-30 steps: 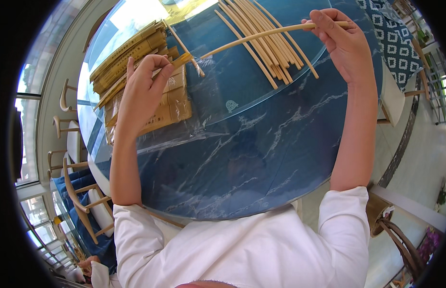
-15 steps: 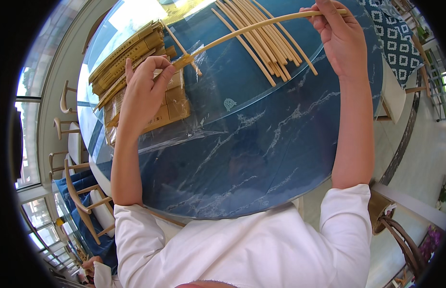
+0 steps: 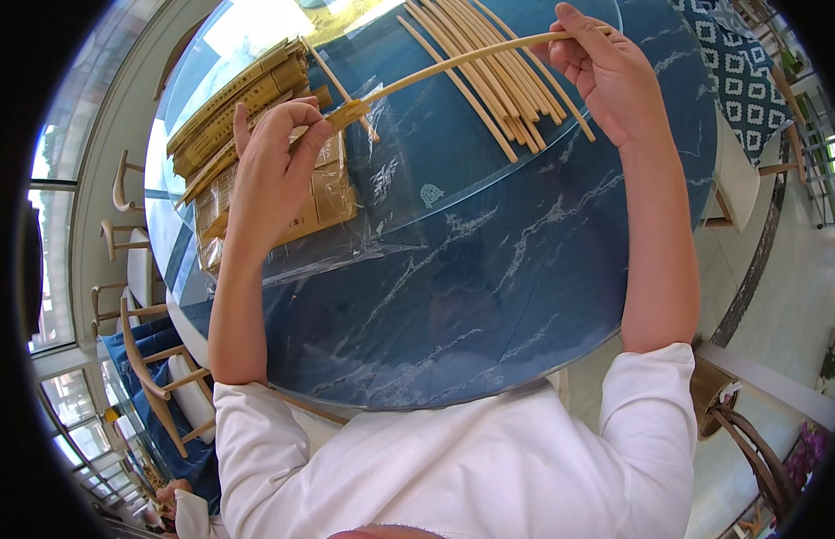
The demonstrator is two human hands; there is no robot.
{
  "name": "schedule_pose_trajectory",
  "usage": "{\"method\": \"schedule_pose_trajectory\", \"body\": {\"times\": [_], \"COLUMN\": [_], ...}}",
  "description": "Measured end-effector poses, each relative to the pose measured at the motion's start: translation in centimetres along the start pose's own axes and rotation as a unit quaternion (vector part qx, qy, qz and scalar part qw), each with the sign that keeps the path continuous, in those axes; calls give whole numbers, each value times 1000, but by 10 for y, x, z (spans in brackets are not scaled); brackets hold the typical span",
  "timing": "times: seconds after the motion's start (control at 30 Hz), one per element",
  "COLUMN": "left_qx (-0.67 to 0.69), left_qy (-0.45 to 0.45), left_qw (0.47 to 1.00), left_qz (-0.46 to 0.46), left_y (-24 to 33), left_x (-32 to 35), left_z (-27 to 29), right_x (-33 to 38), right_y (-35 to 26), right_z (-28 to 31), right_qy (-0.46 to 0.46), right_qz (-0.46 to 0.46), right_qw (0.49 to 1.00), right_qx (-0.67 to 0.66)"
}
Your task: The person repeatedly picks up thin bamboo sticks and small rectangular bamboo pieces from a table, inserts the sticks into the pieces, and places the assembled units into a plastic bag. The person handles the items one at a time throughout the clip.
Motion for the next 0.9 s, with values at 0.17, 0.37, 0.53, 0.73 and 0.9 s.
{"method": "schedule_pose_trajectory", "body": {"times": [0.17,0.37,0.53,0.73,0.9], "left_qx": [-21,-133,-179,-155,-156], "left_qy": [44,109,105,79,60], "left_qw": [996,973,963,973,973], "left_qz": [-76,-151,-172,-151,-159], "left_y": [19,29,37,34,37], "left_x": [-2,12,16,17,15], "left_z": [4,-14,-18,-20,-23], "right_x": [21,36,44,47,6], "right_y": [2,-4,3,15,-8], "right_z": [-39,-67,-76,-89,-6], "right_qy": [46,103,59,-4,127], "right_qz": [-22,77,240,279,327], "right_qw": [993,858,782,769,626], "right_qx": [105,497,572,575,697]}}
Point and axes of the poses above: each hand's wrist, its own x-axis away from the middle knuckle, its own z-axis out of the back of the hand, y = z × x, the point moved 5 cm from there along -x, towards the middle knuckle, and after that the axes turned 6 degrees about y, right-handed, at the moved point
